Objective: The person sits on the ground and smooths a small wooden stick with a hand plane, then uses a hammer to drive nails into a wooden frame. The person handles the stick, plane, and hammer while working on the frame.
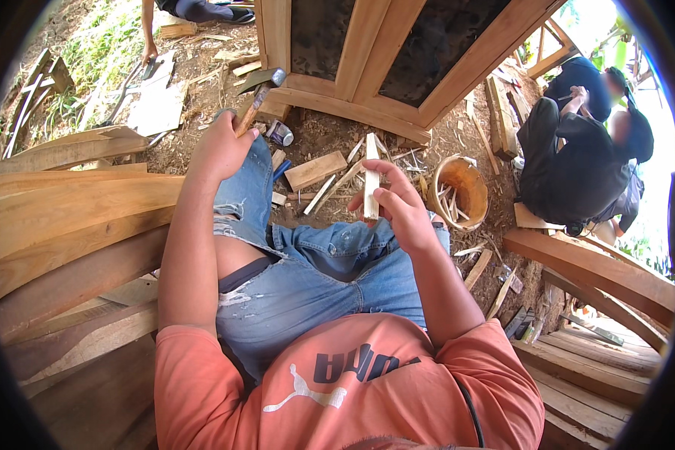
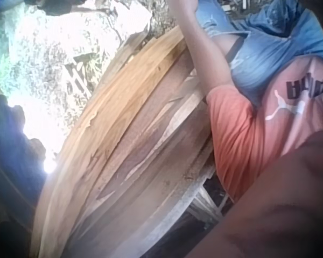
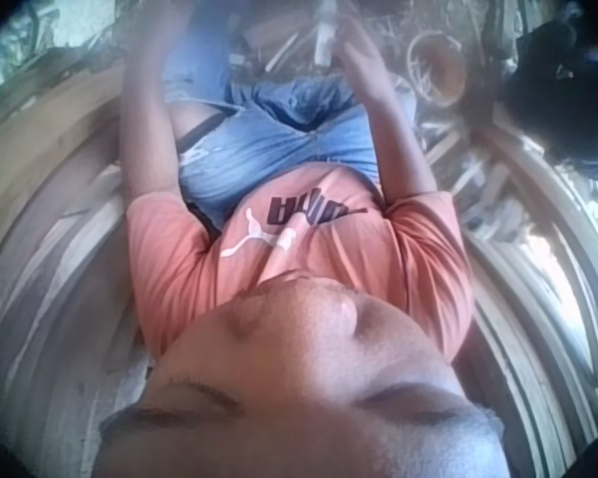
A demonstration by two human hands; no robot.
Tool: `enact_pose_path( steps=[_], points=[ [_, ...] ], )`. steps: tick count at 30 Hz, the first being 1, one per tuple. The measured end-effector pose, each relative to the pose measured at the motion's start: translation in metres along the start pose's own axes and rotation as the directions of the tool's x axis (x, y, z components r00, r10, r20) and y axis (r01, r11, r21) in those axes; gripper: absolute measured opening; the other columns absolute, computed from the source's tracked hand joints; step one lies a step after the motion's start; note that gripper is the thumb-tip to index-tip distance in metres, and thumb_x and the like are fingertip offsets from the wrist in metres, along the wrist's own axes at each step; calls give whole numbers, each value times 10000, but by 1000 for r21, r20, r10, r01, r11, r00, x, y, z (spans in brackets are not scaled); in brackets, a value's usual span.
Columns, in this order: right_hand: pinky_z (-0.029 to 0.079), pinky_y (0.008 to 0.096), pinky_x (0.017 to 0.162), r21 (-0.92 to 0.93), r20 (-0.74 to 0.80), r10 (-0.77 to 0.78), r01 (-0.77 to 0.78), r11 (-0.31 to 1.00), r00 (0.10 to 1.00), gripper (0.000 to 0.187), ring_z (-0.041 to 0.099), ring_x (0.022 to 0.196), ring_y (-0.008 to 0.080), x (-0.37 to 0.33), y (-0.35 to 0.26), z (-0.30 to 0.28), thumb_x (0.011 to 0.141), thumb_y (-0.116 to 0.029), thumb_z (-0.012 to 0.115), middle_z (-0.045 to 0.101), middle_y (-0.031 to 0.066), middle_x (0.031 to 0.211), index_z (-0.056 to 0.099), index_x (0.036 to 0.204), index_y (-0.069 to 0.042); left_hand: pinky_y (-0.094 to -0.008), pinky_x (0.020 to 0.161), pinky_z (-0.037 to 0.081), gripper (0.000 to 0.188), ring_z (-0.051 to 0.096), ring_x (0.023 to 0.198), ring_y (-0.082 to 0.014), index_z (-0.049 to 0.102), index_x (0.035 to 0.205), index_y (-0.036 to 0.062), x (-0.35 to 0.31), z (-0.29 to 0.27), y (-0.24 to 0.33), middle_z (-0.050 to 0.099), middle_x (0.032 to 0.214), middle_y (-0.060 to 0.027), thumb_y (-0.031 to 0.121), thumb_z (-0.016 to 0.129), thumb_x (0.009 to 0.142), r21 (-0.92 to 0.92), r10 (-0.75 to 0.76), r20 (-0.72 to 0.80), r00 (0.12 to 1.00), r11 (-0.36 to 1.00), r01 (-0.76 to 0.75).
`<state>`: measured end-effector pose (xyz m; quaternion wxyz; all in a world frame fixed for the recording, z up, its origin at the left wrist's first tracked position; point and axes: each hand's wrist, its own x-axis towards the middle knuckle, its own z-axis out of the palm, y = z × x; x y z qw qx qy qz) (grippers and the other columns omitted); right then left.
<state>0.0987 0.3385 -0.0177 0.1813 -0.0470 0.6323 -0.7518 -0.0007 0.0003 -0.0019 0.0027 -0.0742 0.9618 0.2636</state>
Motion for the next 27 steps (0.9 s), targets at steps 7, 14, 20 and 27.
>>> enact_pose_path(
  steps=[7,14,20,27],
  points=[
    [557,327,780,8,10,-15,15,1000,1000,542,710,905,156,-1,3,0,1058,-90,478,783,156,1069,412,1594,-47,-510,1067,532,706,700,1254,-463,550,1491,-72,-1,-8,7,710,1341,-316,428,733,1027,31,-44,76,996,999,42],
    [551,329,801,-26,31,-67,67,997,997,591,684,896,144,-4,7,2,1054,-47,496,746,124,1025,376,1633,-56,-511,1090,522,728,683,1289,-466,536,1506,-81,-1,-7,6,692,1375,-329,431,733,1027,38,-48,81,996,998,45],
    [555,327,833,-67,52,-123,126,990,991,824,678,892,160,-6,6,5,1046,-18,470,729,132,1001,100,1780,-85,-509,1063,532,709,703,1249,-464,545,1490,-82,0,-7,8,708,1334,-329,417,736,1024,38,-59,96,994,998,55],
    [570,351,791,-45,11,-83,83,996,997,900,683,894,184,-9,4,5,1032,-2,455,724,151,1000,-33,1783,-97,-534,956,565,508,739,1098,-463,633,1270,-14,2,3,-3,752,1173,-280,418,724,1020,51,-13,24,1000,999,12]
  ],
)
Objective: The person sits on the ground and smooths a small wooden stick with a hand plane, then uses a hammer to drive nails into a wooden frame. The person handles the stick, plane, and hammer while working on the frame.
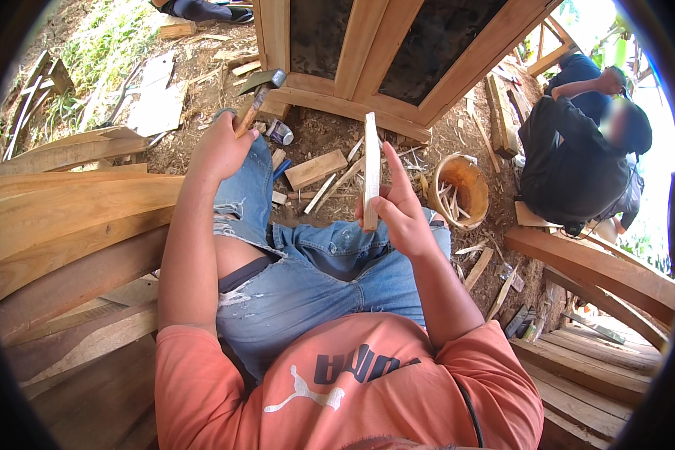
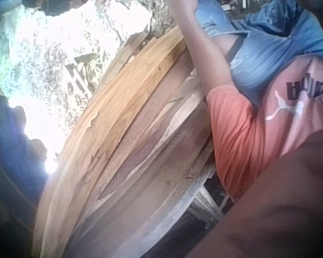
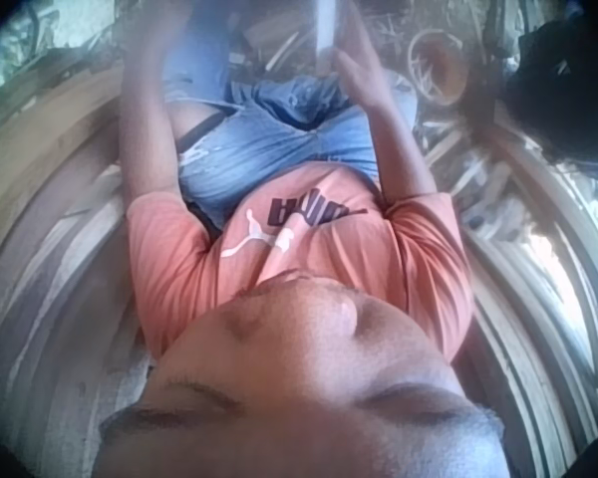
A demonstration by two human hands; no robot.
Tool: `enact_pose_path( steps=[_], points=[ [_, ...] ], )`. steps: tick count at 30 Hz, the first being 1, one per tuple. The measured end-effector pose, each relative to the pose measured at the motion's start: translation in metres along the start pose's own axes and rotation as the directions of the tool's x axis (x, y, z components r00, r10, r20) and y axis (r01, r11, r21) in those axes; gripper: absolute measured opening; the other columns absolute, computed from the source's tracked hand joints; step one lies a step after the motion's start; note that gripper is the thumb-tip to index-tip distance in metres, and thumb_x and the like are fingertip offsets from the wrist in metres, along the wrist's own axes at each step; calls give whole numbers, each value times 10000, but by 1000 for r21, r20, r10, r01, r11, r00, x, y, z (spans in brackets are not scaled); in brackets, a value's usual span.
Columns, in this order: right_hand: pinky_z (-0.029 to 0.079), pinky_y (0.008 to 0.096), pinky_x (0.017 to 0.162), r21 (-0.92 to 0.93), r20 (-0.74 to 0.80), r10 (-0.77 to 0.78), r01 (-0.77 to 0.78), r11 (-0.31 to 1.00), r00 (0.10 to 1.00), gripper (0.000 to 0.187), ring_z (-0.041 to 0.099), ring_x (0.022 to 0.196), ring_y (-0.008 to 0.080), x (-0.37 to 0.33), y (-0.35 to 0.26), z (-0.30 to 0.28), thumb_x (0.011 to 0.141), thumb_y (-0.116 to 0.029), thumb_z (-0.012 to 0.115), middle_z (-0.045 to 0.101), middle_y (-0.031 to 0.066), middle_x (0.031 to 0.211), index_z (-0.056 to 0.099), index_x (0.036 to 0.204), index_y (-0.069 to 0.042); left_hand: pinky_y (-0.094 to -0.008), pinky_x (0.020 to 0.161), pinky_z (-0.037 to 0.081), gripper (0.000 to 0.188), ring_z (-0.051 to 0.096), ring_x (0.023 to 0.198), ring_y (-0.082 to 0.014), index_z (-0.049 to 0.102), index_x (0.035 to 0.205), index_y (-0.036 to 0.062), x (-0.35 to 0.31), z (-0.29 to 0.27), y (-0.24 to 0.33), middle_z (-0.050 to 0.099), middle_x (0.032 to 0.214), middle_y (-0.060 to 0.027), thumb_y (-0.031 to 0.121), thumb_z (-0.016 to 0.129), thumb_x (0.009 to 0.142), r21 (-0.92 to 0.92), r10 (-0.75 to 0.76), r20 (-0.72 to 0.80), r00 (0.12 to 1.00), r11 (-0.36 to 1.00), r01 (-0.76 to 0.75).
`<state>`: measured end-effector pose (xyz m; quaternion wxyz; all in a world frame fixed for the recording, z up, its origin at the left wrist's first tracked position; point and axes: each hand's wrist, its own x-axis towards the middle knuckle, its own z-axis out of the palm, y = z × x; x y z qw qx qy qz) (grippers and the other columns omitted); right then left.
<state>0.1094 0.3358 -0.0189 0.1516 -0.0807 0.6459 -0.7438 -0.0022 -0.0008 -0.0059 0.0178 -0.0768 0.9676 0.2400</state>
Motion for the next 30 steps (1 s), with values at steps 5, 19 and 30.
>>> enact_pose_path(
  steps=[5,19,30],
  points=[
    [572,344,778,-44,-11,-8,8,999,1000,878,684,894,176,-1,1,0,1041,-4,472,724,151,1007,-3,1776,-69,-535,960,564,508,734,1104,-471,634,1262,-16,-1,0,0,748,1180,-289,417,731,1014,-3,16,-13,1000,1000,-16],
    [574,333,827,-72,-27,-25,23,997,999,825,693,935,162,-4,12,-5,1041,-12,498,736,136,1038,77,1751,-8,-526,979,555,568,733,1134,-462,604,1331,-47,0,1,-3,745,1216,-285,406,740,1015,-19,8,18,1000,1000,-7],
    [563,353,862,-95,-50,155,-159,983,987,637,710,978,185,-8,30,-22,1026,-9,530,739,140,1059,308,1622,28,-501,1105,505,697,679,1298,-459,531,1525,-70,5,0,3,683,1393,-334,355,750,1019,-8,-63,96,993,998,64]
  ],
)
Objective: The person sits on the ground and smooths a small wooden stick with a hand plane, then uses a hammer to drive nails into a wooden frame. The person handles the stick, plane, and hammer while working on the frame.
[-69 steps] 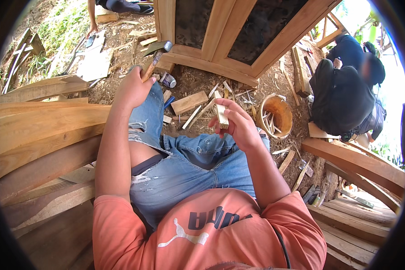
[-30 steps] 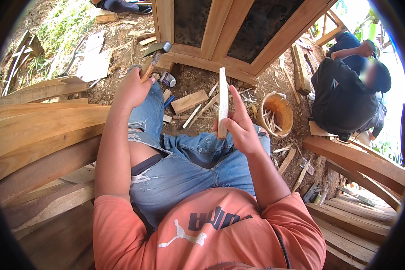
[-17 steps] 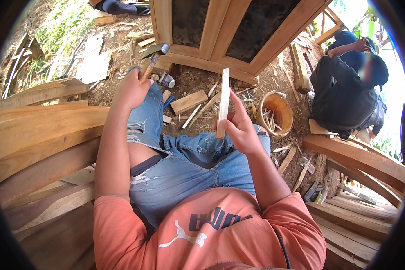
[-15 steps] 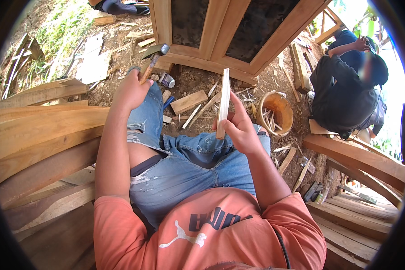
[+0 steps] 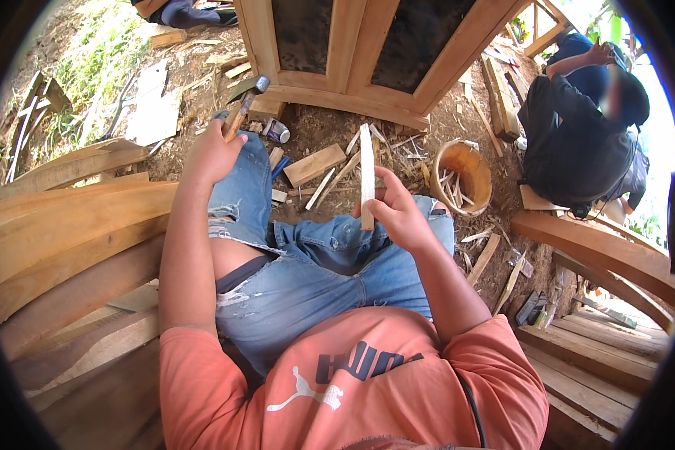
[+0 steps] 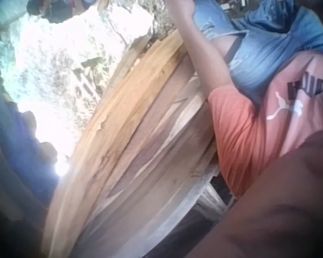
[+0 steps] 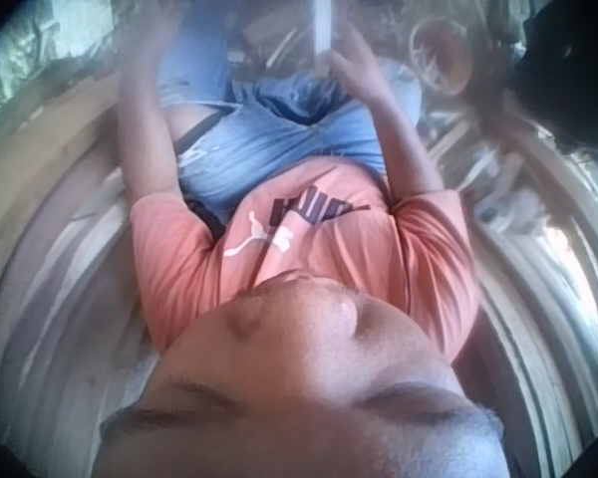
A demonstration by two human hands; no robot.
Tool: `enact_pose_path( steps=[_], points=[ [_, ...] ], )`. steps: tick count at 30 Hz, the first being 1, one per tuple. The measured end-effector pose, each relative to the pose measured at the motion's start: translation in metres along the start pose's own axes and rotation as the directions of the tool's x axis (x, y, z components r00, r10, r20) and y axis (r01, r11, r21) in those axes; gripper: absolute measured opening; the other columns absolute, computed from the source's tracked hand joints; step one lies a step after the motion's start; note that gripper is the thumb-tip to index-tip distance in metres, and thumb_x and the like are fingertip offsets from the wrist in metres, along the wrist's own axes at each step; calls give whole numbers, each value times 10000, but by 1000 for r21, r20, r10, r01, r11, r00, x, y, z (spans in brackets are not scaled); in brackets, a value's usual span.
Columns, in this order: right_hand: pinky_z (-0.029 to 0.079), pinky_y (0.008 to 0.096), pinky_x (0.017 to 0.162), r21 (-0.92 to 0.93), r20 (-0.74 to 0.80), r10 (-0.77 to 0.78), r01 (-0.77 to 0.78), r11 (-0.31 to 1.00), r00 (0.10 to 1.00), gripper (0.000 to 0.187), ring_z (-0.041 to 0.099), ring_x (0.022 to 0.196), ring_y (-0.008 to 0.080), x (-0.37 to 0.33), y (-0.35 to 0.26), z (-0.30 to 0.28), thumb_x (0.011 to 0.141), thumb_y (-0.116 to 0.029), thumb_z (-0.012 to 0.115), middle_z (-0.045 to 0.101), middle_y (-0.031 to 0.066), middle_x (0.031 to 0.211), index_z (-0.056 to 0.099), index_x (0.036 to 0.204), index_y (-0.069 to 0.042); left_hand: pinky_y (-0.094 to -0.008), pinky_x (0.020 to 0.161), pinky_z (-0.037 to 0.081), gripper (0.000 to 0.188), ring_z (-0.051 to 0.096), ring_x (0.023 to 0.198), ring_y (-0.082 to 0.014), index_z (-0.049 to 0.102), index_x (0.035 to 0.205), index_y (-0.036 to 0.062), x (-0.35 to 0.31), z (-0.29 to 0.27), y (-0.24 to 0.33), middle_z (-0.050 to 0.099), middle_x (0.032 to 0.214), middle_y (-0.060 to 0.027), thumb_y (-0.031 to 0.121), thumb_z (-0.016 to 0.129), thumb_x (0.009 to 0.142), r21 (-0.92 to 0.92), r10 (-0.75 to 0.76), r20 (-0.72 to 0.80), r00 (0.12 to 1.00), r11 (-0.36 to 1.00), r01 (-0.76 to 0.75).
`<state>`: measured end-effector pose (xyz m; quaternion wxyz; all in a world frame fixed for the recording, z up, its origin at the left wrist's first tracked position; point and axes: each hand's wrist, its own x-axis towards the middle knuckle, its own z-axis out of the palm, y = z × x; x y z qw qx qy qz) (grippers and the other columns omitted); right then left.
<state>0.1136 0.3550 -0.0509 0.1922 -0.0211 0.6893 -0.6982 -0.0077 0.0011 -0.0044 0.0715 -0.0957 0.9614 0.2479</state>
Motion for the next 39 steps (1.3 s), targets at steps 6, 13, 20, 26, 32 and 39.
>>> enact_pose_path(
  steps=[6,13,20,26,32,39],
  points=[
    [548,325,701,93,-38,125,-121,988,991,466,699,819,173,-16,44,-27,1034,-58,548,761,110,983,428,1481,-8,-517,914,569,505,751,1036,-460,632,1267,-54,17,20,-40,757,1118,-299,300,793,945,158,224,37,974,961,-227],
    [536,329,657,162,-128,219,-197,967,967,498,697,818,169,-99,89,-56,1004,-98,580,766,100,989,457,1471,21,-475,861,594,513,778,927,-383,646,1228,-48,0,40,-27,769,1035,-263,205,869,842,464,-54,490,870,861,-208],
    [549,297,643,210,-541,133,-20,978,830,477,732,849,167,-183,77,-156,996,-13,545,762,124,1002,452,1465,-4,-391,681,582,424,693,808,-203,626,1274,1,-41,108,116,694,946,-95,276,798,1000,78,126,615,778,972,-219],
    [562,281,658,65,-829,-21,133,989,559,474,724,845,141,-294,48,-224,989,-22,528,773,119,1009,477,1457,35,-264,557,532,263,566,662,-73,583,1128,96,-113,206,253,588,847,21,327,705,1092,-375,288,862,418,916,143],
    [555,266,697,70,-919,-25,226,972,394,486,702,854,118,-384,62,-230,1027,-66,551,771,103,1020,457,1493,39,-239,517,531,223,596,655,-75,589,1080,96,-188,318,338,624,833,3,292,694,1097,-190,162,981,107,916,354],
    [549,281,766,93,-936,-23,309,947,353,491,698,908,118,-431,82,-224,1041,-81,553,768,107,1042,450,1511,20,-486,1031,646,612,684,1288,-391,336,1640,4,-236,398,381,526,1535,-312,325,539,1160,-234,218,971,97,797,557]
  ],
)
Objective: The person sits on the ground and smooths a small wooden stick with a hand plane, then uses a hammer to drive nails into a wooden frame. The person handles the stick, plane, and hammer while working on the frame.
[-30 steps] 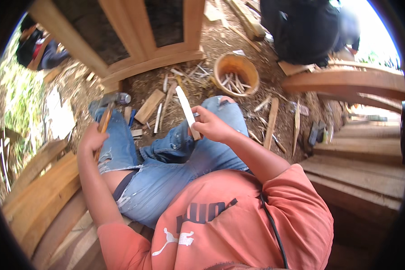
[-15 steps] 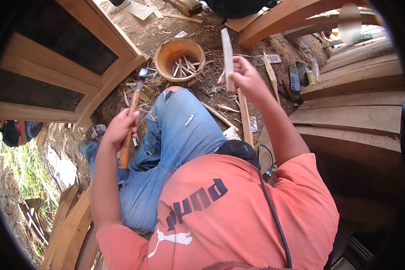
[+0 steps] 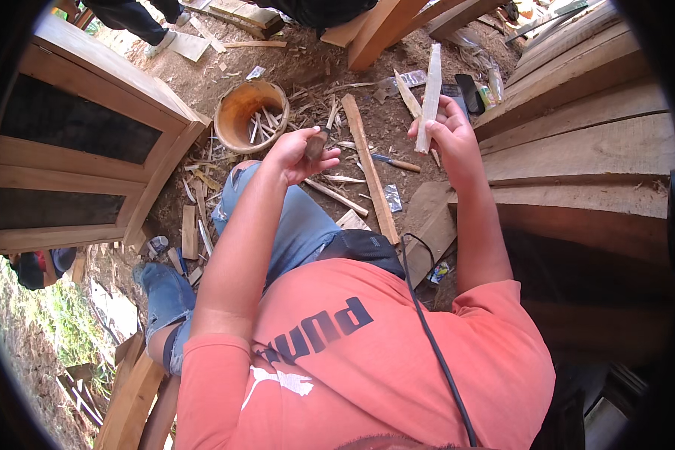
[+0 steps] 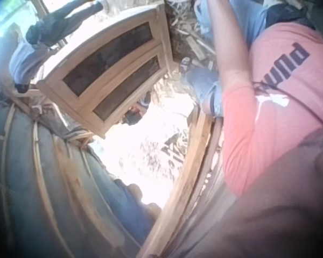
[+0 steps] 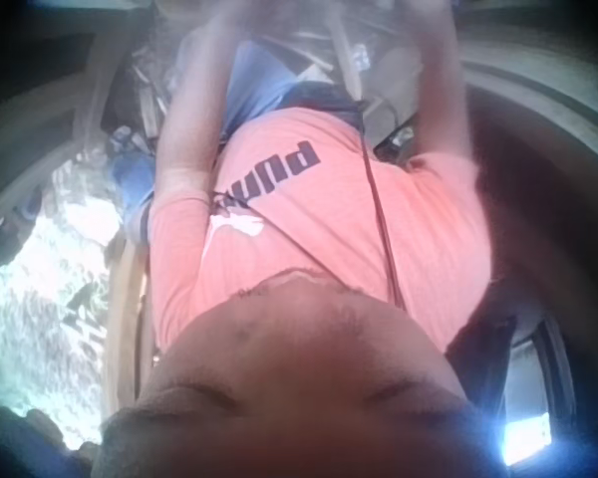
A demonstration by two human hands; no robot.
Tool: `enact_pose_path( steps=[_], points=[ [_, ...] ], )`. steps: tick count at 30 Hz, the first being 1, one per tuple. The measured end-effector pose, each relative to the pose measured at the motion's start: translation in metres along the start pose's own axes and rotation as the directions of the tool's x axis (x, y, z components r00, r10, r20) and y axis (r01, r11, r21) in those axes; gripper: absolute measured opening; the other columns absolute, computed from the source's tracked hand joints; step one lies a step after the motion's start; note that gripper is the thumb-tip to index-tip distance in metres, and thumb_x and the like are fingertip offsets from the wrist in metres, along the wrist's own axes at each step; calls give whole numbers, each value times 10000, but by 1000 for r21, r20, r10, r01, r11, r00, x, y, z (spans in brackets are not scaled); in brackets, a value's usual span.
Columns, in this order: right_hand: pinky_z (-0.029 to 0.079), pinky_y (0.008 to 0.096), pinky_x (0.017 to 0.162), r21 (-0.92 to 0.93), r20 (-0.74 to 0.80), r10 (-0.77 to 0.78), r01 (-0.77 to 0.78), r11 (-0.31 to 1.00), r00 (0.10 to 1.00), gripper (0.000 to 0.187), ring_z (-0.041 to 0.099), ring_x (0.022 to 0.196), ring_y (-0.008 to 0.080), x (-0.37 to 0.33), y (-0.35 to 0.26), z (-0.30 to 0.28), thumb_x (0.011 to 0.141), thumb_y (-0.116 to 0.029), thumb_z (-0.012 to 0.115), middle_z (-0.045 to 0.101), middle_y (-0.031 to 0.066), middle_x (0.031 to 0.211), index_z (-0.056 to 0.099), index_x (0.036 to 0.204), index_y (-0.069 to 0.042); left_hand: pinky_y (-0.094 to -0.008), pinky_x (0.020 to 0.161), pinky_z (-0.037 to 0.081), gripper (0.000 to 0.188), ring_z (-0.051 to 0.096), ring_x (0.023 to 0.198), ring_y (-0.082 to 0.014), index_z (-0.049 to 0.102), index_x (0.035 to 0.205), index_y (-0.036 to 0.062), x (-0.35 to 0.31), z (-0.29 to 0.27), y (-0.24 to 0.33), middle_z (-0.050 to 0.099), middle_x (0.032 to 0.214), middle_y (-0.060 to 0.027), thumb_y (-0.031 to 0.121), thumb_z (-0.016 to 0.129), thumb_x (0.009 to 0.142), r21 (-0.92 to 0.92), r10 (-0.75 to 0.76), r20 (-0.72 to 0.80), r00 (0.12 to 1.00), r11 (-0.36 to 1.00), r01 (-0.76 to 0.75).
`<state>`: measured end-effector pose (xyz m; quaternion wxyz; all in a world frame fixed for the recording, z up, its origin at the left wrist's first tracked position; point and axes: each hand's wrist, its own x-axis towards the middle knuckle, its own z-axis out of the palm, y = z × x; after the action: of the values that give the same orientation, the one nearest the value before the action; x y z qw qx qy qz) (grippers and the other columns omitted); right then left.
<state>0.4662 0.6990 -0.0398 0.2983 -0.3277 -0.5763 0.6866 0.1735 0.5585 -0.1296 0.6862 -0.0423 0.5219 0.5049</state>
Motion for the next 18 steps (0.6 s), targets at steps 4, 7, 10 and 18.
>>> enact_pose_path(
  steps=[4,7,10,18],
  points=[
    [538,274,792,64,12,-68,67,996,998,493,698,921,127,-13,2,-22,1040,-84,560,761,106,1038,447,1508,21,-556,1146,557,728,576,1440,-450,188,1732,31,-57,26,5,356,1683,-367,343,523,1166,225,116,-88,989,970,-93],
    [536,278,803,49,71,-78,74,996,994,490,700,930,136,-29,-6,-22,1038,-82,558,753,116,1038,442,1503,24,-504,1079,593,640,674,1319,-349,392,1655,65,-94,-2,20,549,1554,-243,384,601,1140,456,189,-72,979,879,-136],
    [579,323,863,90,186,-5,-12,996,983,454,728,971,172,-46,1,-14,1046,-53,555,750,138,1071,445,1481,17,-434,1037,605,517,715,1231,-247,546,1544,82,-131,-27,34,673,1401,-144,373,636,1127,542,243,-51,969,822,-177],
    [589,326,908,95,525,92,-165,982,846,450,705,1072,153,-71,33,97,1091,-39,610,724,95,1209,506,1528,-12,-362,1009,578,471,696,1200,-181,576,1510,63,-226,-13,-7,711,1368,-107,319,658,1123,631,376,95,922,694,-347]
  ],
)
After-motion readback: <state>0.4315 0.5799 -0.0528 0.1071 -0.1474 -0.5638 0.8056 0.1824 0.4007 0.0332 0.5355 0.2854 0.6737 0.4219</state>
